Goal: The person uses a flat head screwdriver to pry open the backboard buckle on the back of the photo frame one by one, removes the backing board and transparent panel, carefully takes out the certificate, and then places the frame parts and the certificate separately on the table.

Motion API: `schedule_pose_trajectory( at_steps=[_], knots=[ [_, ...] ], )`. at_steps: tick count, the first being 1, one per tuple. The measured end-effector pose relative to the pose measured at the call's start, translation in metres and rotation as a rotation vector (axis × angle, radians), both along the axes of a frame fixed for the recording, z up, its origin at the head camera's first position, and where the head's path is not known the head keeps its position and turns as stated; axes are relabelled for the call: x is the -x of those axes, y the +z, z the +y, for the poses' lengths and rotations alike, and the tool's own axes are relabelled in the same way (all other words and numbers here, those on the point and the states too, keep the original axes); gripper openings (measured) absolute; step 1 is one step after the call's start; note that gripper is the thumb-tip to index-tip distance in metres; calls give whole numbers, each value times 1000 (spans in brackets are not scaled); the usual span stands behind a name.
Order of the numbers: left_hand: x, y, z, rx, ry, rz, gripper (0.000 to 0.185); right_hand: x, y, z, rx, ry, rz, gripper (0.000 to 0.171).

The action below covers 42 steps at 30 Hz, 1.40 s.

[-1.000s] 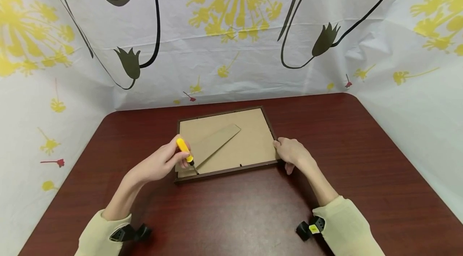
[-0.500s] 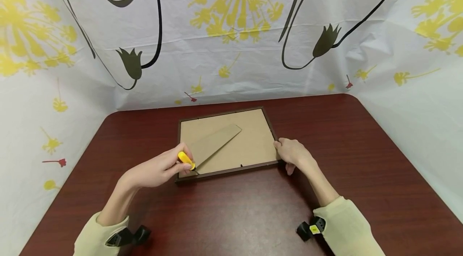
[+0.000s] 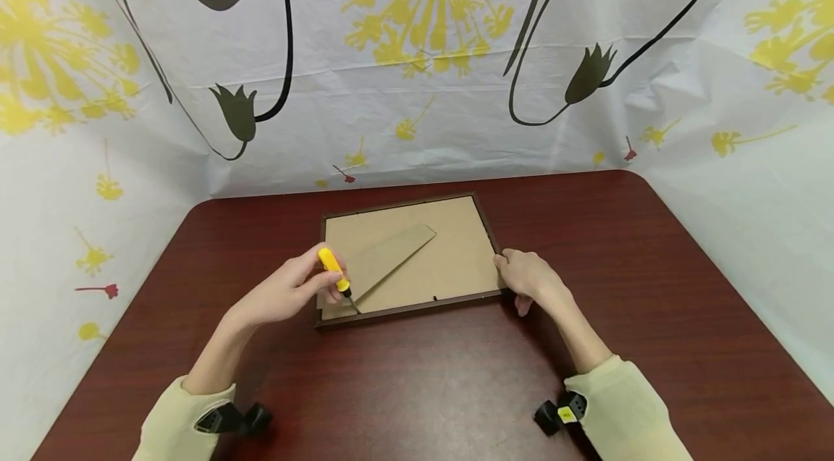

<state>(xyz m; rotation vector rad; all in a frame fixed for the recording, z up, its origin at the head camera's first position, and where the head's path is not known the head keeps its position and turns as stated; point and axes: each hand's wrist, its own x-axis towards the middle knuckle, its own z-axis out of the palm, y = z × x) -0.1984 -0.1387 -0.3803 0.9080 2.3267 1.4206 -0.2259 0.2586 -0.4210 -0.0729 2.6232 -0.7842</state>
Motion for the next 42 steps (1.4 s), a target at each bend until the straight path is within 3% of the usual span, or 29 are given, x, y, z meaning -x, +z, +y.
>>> schedule_pose_trajectory(
  at_steps=[8,13,27,34,42],
  knots=[
    [18,-18,-15,-255,114,-162,29,1,1,-3,-7,9,-14,58],
    [25,-22,-16,-342,173,-197,33,2,2,-3,6,-5,-46,58],
    [38,-19,-1,-377,232,-221,35,0,3,-9,36,-17,-75,61],
    [45,-14,14,-396,226,-231,34,0,3,-8,38,-14,-69,62],
    [52,-13,37,-345,203,-196,31,-2,1,-9,36,-24,-53,61]
  ],
)
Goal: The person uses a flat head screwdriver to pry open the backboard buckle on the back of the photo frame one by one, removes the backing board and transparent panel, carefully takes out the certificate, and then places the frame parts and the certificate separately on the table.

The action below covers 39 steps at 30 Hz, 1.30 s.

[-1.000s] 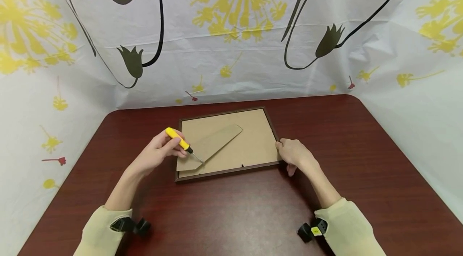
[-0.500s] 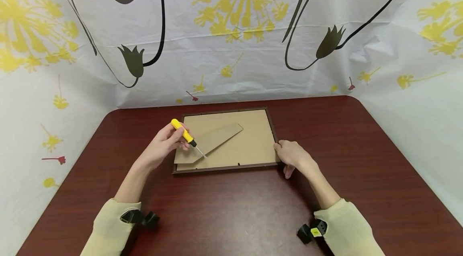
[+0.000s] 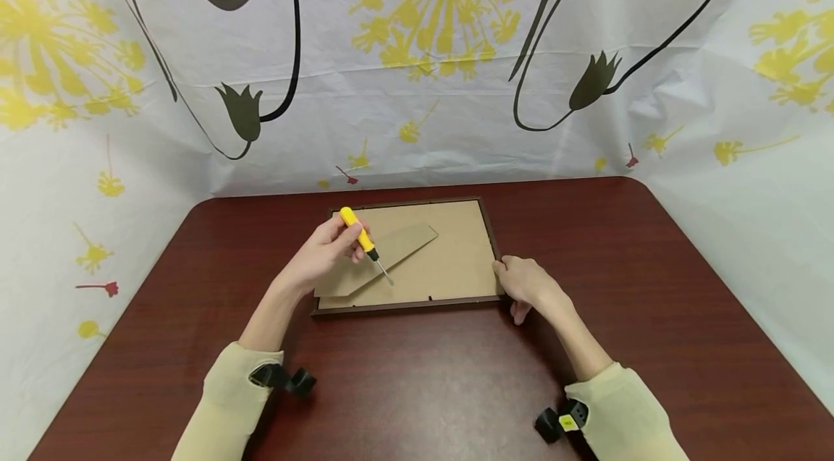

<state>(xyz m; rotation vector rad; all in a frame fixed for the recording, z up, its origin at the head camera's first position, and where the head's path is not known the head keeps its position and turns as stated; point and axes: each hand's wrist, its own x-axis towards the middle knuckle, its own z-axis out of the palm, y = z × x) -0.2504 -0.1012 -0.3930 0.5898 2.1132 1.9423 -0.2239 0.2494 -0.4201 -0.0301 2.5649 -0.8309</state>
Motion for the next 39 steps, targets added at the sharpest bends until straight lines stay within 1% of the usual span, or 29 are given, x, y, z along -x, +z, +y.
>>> schedule_pose_trajectory(
  at_steps=[11,15,22,26,31,35,39],
  knots=[
    [6,-3,29,-1,-57,-11,27,-1,-2,1,3,13,24,61],
    [8,-3,42,6,-66,-15,25,-1,-3,1,18,6,24,61],
    [10,-6,59,-17,-106,-83,27,-1,-3,1,16,2,26,61],
    [10,-11,63,10,-117,-91,29,-2,-5,1,24,-2,21,62],
    [10,-16,63,50,-104,-64,29,-1,-6,4,54,2,16,65],
    [9,-18,63,77,-100,-59,30,0,-5,8,98,9,-5,73],
    [8,-19,65,94,-101,-53,29,0,-5,13,155,-6,-33,85]
  ],
)
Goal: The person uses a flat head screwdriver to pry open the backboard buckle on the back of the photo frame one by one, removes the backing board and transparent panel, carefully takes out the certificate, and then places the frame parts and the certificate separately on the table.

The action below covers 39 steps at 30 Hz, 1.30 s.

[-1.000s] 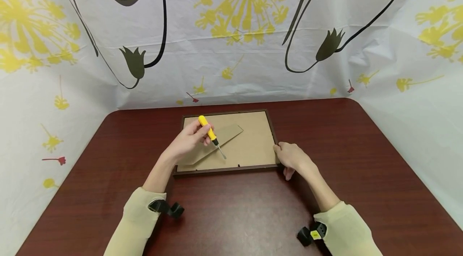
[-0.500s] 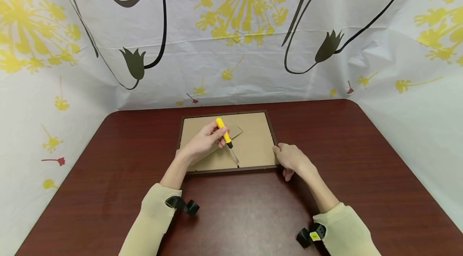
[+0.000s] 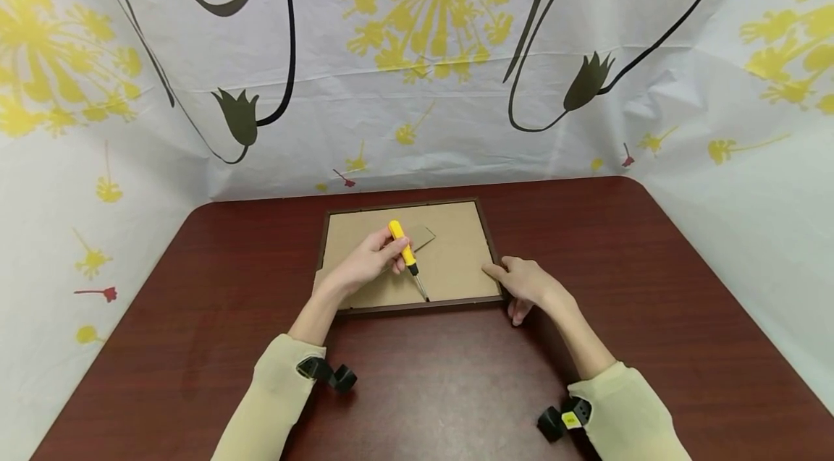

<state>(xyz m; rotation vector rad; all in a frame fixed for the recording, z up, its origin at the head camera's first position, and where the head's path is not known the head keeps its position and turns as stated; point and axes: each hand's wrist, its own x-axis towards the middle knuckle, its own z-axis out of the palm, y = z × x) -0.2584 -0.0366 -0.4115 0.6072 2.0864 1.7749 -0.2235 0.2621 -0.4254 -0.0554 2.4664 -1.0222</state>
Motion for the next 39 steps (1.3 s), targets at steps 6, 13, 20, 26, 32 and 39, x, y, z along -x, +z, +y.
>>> schedule_pose_trajectory(
  at_steps=[6,13,20,26,32,39],
  knots=[
    [1,-3,1,-3,4,-2,30,-1,0,0,-6,1,23,100],
    [1,-4,-1,33,-4,13,28,0,-1,-1,6,-27,18,98],
    [-7,6,4,178,-8,130,22,-2,1,-3,5,-32,18,96],
    [-18,18,8,236,-68,266,13,-3,1,-3,1,-32,13,97],
    [-29,28,2,276,-164,314,11,-1,0,-3,-1,-35,9,97],
    [-37,40,-3,300,-316,300,8,-2,1,-2,-7,-38,8,97]
  ],
)
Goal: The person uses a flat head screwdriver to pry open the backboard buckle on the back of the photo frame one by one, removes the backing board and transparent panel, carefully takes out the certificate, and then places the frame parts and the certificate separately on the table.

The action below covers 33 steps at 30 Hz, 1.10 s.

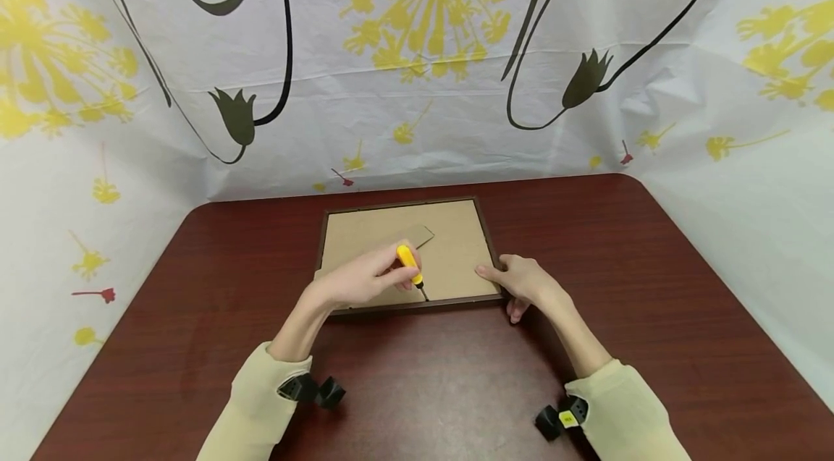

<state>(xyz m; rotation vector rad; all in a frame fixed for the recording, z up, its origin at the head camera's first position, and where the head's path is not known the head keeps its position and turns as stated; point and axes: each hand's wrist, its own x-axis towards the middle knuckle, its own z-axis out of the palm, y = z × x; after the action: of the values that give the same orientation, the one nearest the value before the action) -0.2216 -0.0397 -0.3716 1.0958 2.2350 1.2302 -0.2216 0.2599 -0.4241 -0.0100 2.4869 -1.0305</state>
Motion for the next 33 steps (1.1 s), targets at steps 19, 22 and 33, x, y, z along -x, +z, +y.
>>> schedule_pose_trajectory(
  at_steps=[19,22,33],
  knots=[
    [2,-2,-5,-55,76,-74,11,1,0,0,16,4,-8,96],
    [5,-3,-8,-40,120,-76,13,1,0,-1,17,8,-5,97],
    [-2,5,-5,63,-13,12,7,0,0,0,9,2,-5,98]
  ],
)
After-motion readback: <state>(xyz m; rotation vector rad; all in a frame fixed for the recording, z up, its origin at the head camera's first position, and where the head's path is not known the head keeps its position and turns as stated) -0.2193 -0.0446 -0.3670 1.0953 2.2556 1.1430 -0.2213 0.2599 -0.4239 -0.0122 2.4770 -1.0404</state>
